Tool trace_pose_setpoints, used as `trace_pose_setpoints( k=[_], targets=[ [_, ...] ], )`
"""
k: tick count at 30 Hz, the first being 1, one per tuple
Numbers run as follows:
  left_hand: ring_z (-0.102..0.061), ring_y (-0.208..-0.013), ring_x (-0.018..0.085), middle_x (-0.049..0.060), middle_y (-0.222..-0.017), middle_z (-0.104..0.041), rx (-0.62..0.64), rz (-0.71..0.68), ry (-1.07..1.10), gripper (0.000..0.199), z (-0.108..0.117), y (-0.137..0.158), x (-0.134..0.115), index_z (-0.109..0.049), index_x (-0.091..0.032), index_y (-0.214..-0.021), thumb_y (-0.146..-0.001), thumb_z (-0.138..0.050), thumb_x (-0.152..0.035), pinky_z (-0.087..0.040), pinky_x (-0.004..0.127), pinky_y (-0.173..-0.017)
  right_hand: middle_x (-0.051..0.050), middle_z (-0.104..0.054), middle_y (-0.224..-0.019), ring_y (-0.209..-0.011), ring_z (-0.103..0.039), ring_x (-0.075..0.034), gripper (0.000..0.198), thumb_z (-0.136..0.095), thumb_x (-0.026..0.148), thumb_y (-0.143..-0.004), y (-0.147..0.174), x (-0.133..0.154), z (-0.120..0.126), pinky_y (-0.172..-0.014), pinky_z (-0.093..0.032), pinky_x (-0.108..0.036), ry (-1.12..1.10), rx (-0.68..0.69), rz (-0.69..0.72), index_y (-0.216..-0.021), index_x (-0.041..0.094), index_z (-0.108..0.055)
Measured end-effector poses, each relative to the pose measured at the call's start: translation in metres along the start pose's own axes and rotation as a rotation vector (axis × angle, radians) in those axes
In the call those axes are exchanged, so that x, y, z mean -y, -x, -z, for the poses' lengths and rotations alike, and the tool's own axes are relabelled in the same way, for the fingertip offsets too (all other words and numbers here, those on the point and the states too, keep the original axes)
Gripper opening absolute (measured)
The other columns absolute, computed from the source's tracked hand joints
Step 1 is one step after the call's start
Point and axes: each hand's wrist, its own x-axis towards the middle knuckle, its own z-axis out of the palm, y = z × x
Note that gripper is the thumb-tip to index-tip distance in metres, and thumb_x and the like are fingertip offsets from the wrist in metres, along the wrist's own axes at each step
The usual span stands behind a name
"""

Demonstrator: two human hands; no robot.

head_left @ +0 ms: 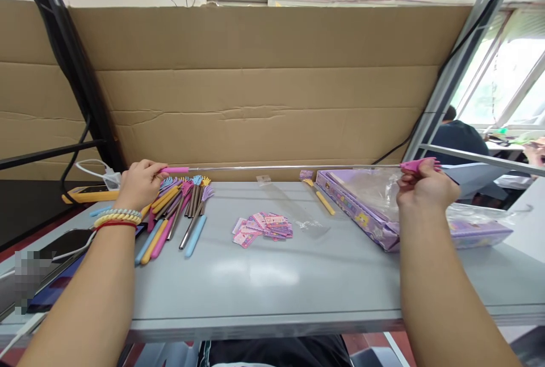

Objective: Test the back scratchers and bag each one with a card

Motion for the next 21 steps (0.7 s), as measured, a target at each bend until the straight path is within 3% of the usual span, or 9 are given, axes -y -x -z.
trace_pose_setpoints(
  k=[5, 9, 12, 15, 18, 21],
  targets=[
    [-0.048, -0.102, 0.026, 0.01, -0.103, -0.059, 0.018, -0.026, 0.046, 0.033, -0.0011, -0.0034, -0.0038, -0.063, -0.018, -0.107, -0.089, -0.04, -0.033, -0.038, 0.036, -0.083, 0.003, -0.046, -0.044, -0.035, -0.036, -0.005, 0.031, -0.051, 0.007, -0.085, -0.0046, 0.0016, 0.0039, -0.03, -0.02, -0.014, -0.026, -0.109, 0.017, -0.058, 0.018, -0.042],
    [-0.05, -0.098, 0.022, 0.008, -0.097, -0.058, 0.003, -0.029, 0.181, 0.027, 0.0002, -0.0032, -0.003, -0.063, -0.017, -0.101, -0.086, -0.045, -0.03, -0.04, 0.033, -0.087, 0.002, -0.049, -0.045, -0.034, -0.038, -0.007, 0.028, -0.05, 0.009, -0.085, -0.0065, 0.0002, 0.0046, -0.03, -0.023, -0.016, -0.013, -0.104, 0.021, -0.06, 0.019, -0.043],
    [-0.053, -0.086, 0.016, 0.003, -0.092, -0.059, -0.047, 0.059, 0.405, 0.021, 0.002, 0.0002, 0.0006, -0.064, -0.019, -0.095, -0.079, -0.055, -0.029, -0.043, 0.028, -0.08, 0.003, -0.05, -0.046, -0.034, -0.042, -0.008, 0.022, -0.048, 0.003, -0.082, -0.0065, -0.0026, 0.0034, -0.033, -0.027, -0.019, 0.027, -0.055, 0.046, -0.068, 0.02, -0.048],
    [-0.052, -0.071, 0.012, -0.001, -0.079, -0.059, -0.12, 0.231, 0.744, 0.022, 0.0033, 0.002, 0.003, -0.065, -0.019, -0.088, -0.066, -0.064, -0.024, -0.044, 0.025, -0.066, 0.004, -0.051, -0.048, -0.034, -0.045, -0.009, 0.023, -0.045, -0.002, -0.077, -0.0039, -0.0044, 0.0019, -0.034, -0.027, -0.02, 0.06, 0.021, 0.051, -0.075, 0.02, -0.052],
    [-0.048, -0.059, 0.01, -0.004, -0.064, -0.056, -0.216, 0.355, 1.117, 0.023, 0.0043, -0.0003, 0.0013, -0.063, -0.017, -0.081, -0.058, -0.064, -0.018, -0.041, 0.024, -0.057, 0.001, -0.056, -0.053, -0.036, -0.048, -0.011, 0.016, -0.043, 0.012, -0.085, -0.0001, -0.0038, 0.0011, -0.034, -0.028, -0.021, 0.062, 0.101, 0.018, -0.073, 0.018, -0.052],
    [-0.038, -0.047, 0.008, -0.006, -0.048, -0.043, -0.323, 0.444, 1.262, 0.009, 0.0038, -0.0052, -0.0008, -0.057, -0.016, -0.066, -0.059, -0.061, -0.02, -0.036, 0.024, -0.048, -0.004, -0.058, -0.057, -0.038, -0.05, -0.012, 0.035, -0.031, 0.031, -0.092, 0.0022, -0.0023, 0.0012, -0.035, -0.029, -0.023, 0.017, 0.194, -0.039, -0.067, 0.018, -0.051]
  ],
)
